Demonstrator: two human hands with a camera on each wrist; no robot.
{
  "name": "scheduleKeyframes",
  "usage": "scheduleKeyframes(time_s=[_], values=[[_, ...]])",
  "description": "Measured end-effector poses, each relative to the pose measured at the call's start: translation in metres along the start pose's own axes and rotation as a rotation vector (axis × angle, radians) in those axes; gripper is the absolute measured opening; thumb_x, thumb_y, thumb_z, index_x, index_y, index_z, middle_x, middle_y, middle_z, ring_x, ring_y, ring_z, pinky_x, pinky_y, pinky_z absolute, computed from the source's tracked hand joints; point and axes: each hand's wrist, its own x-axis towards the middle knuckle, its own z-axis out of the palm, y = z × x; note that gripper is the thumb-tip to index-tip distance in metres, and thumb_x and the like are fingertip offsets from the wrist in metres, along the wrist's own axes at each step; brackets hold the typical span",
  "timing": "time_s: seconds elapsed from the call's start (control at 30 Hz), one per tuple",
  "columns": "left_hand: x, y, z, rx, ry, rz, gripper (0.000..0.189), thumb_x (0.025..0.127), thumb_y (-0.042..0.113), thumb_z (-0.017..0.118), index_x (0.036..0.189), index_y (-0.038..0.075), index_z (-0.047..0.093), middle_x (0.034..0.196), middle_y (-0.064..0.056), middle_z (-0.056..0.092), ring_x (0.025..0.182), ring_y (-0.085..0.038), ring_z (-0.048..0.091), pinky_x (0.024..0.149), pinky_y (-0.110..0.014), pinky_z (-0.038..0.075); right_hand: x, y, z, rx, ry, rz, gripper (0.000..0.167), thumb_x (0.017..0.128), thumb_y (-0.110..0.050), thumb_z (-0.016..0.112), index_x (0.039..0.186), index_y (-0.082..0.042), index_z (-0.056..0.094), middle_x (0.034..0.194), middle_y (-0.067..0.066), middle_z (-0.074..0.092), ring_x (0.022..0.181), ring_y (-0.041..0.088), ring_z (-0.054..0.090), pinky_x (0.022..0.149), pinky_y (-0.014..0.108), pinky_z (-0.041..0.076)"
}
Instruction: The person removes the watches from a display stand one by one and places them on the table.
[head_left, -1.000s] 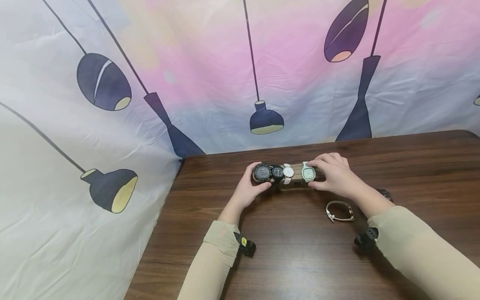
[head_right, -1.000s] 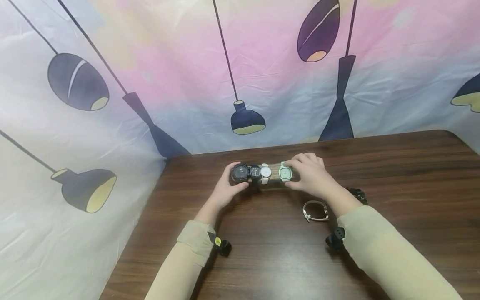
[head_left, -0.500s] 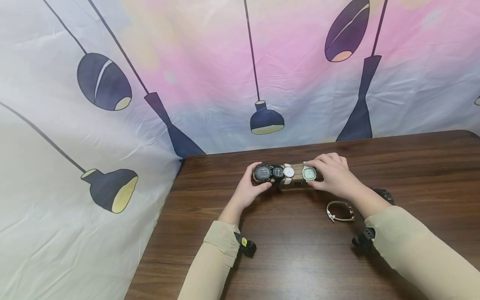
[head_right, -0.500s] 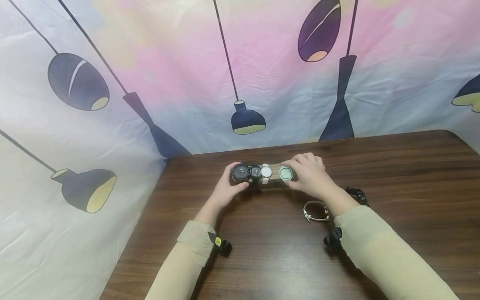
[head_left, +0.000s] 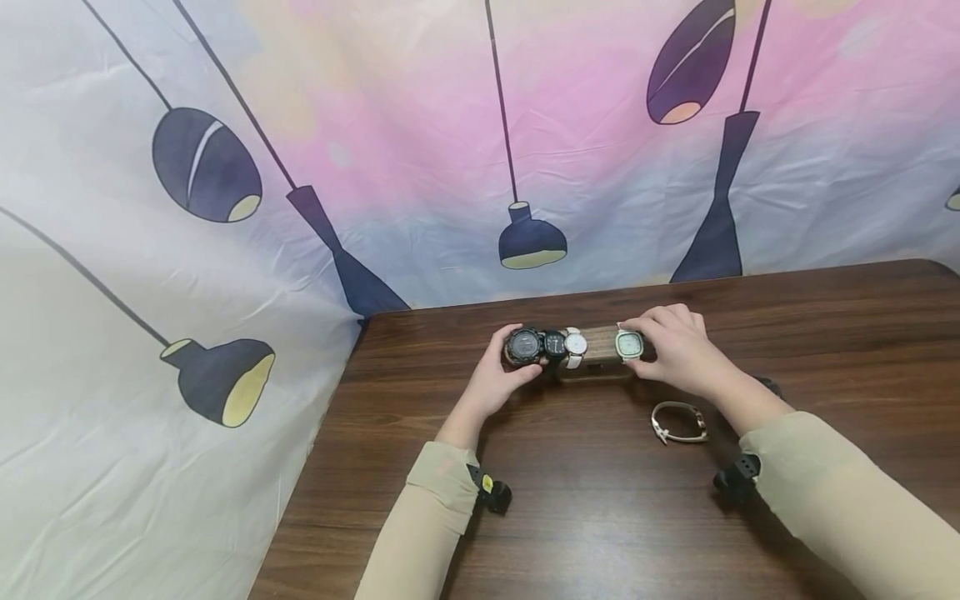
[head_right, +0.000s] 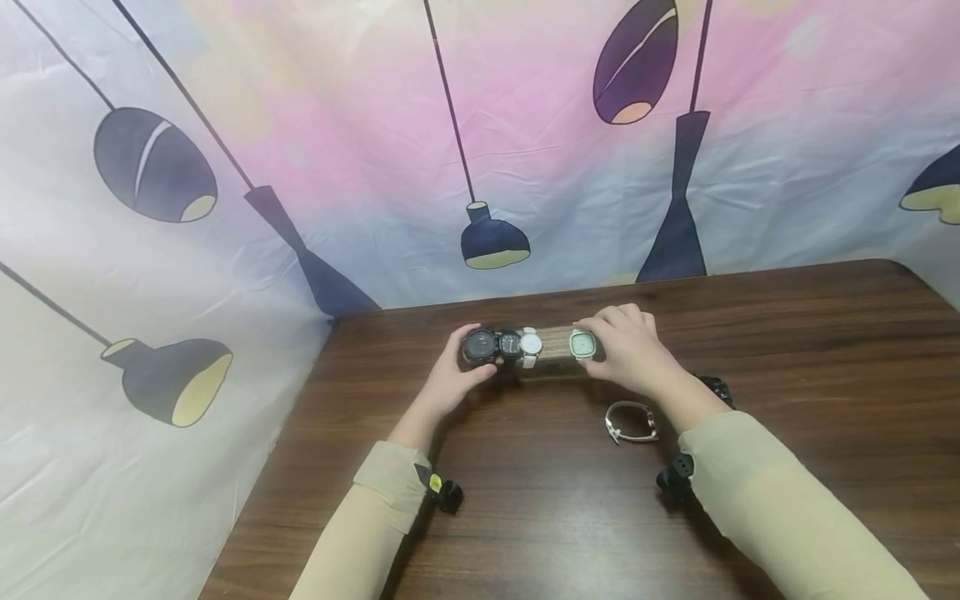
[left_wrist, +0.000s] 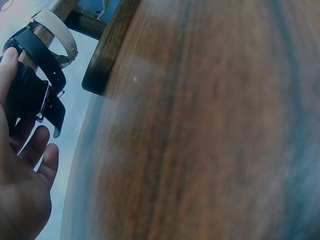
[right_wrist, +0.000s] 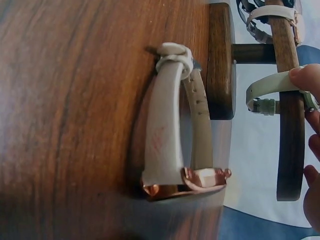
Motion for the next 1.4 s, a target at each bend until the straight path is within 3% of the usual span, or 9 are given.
scheduleKeyframes(time_s=[1.17, 1.4], values=[[-0.003, 0.004, 0.000, 0.048, 0.012, -0.003, 0.071, 0.086, 0.014, 0.069, 0.144, 0.008, 0.028, 0.135, -0.018, 0.044, 0.119, -0.026, 0.049, 0.098, -0.039, 0.039, -0.021, 0.025, -0.021, 0.018, 0.022, 0.071, 0.046, 0.068, -0.014, 0.077, 0.111, -0.006, 0.062, 0.099, 0.014, 0.055, 0.096, 0.039, 0.040, 0.070, 0.051, 0.028], [-0.004, 0.006, 0.000, 0.061, 0.018, -0.004, 0.071, 0.086, 0.015, 0.069, 0.144, 0.009, 0.029, 0.135, -0.017, 0.044, 0.121, -0.028, 0.047, 0.099, -0.042, 0.036, -0.022, 0.023, -0.024, 0.013, -0.046, 0.098, 0.054, 0.071, -0.019, 0.079, 0.119, -0.006, 0.058, 0.105, 0.016, 0.053, 0.098, 0.041, 0.040, 0.073, 0.054, 0.028]])
